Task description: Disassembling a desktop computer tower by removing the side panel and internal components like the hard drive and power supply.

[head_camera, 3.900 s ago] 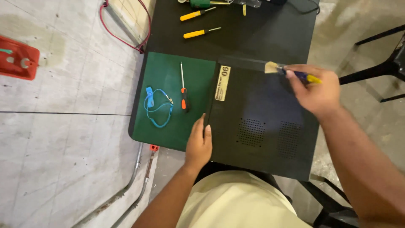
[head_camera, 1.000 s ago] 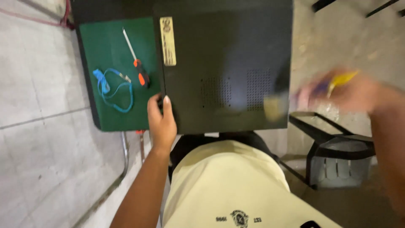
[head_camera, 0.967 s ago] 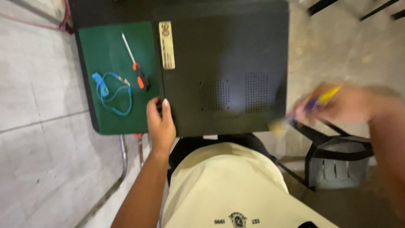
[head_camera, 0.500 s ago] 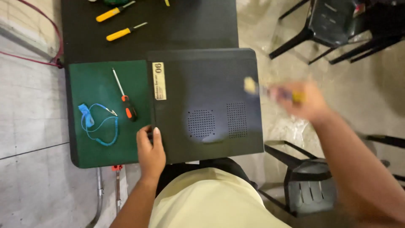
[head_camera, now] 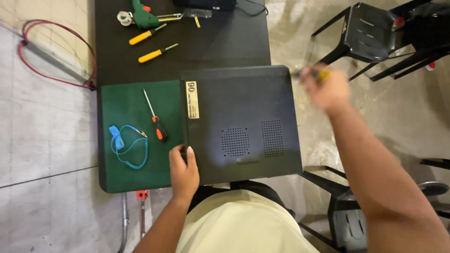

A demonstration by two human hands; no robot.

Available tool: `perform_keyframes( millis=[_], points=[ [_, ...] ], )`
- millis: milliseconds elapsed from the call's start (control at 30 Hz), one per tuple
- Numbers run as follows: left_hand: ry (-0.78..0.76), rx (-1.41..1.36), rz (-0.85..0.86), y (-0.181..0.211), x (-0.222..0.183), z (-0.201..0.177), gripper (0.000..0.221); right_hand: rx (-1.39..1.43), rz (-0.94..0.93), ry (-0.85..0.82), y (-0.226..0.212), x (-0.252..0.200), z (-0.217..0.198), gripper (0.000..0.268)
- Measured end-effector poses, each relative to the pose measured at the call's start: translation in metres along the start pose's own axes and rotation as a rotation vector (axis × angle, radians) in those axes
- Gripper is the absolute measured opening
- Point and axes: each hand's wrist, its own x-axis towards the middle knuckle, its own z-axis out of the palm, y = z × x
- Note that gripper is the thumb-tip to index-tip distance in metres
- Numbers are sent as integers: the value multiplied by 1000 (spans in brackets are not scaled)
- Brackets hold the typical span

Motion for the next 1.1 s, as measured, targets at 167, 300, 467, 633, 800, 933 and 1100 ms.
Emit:
perform_keyframes(
  millis=[167, 300, 467, 633, 800, 933, 1100],
  points=[
    [-54, -62, -49, 5, 0, -5, 31, 454, -250, -246, -77, -52, -45, 12],
    [-58, -53, -23, -6, -1, -2, 31, -208, -109, 53, -65, -24, 1, 21],
    [-121, -57, -36, 4, 1, -10, 39, 487, -260, -43, -212, -64, -7, 13],
    [-121, -80, -57, 6, -1, -8, 40, 835, -197, -186, -232, -55, 39, 17],
    [-58, -37, 5, -5, 3, 0, 35, 1471, 29, -249, -56, -18, 29, 15],
    [-66, -148, -75, 0, 2, -6, 38, 314, 376, 186, 29, -19, 8, 14],
    [-67, -71, -36, -4, 1, -4, 34, 218, 182, 127, -119, -25, 30, 19]
  ],
)
